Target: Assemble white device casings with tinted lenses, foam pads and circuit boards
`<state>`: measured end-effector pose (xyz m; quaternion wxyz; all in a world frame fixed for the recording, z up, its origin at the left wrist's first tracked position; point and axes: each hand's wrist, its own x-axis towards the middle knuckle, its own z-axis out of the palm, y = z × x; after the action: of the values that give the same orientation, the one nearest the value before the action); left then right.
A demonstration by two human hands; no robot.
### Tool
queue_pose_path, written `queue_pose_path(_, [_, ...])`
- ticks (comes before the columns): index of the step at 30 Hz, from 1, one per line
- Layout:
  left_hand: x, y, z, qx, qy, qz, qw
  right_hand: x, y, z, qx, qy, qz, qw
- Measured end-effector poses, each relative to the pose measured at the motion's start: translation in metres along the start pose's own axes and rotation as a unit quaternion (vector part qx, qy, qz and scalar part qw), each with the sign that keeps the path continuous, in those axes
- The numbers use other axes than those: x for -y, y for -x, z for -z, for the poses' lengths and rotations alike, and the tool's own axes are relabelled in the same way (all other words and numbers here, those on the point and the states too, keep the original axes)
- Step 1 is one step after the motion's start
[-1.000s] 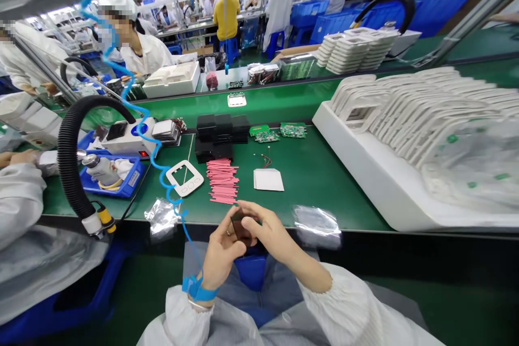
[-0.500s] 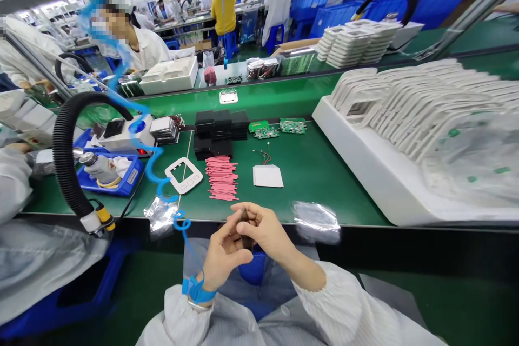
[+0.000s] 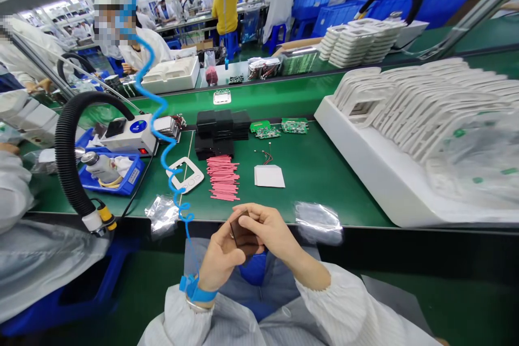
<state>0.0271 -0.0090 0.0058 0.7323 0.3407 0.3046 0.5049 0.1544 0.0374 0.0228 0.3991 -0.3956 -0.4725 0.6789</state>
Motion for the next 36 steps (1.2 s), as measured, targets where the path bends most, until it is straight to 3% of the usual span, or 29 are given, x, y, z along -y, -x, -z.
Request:
queue_pose_path(2, [-0.002, 0.001, 0.001, 0.021, 0.029, 0.009, 0.999, 0.0, 0.0, 0.003, -0.018, 0.042, 0.027, 0.999])
queue_pose_path(4, [-0.002, 0.002, 0.003, 0.042, 0.056, 0.008, 0.998, -0.002, 0.001, 0.006, -0.095, 0.104, 0.09, 0.986])
queue_pose_path(7, [-0.001, 0.002, 0.006, 0.063, 0.079, 0.0, 0.995, -0.005, 0.003, 0.009, -0.202, 0.219, 0.23, 0.926])
queue_pose_path(9, [0.0, 0.002, 0.006, 0.07, 0.083, -0.004, 0.994, -0.006, 0.004, 0.008, -0.204, 0.269, 0.301, 0.892])
queue_pose_path(12, [-0.001, 0.002, 0.003, 0.07, 0.083, -0.009, 0.994, -0.006, 0.006, 0.005, -0.187, 0.292, 0.341, 0.874])
queue_pose_path(19, [-0.002, 0.003, -0.003, 0.042, 0.067, -0.027, 0.997, -0.007, 0.006, -0.001, -0.226, 0.289, 0.361, 0.857])
queue_pose_path(29, [-0.001, 0.003, -0.005, 0.03, 0.057, -0.034, 0.997, -0.01, 0.008, -0.004, -0.236, 0.316, 0.384, 0.835])
queue_pose_path(32, [-0.002, 0.003, -0.005, 0.034, 0.057, -0.033, 0.997, -0.01, 0.008, -0.004, -0.235, 0.302, 0.362, 0.85])
queue_pose_path(36, [0.001, 0.004, -0.003, 0.039, 0.058, -0.035, 0.997, -0.007, 0.005, 0.001, -0.193, 0.24, 0.252, 0.918])
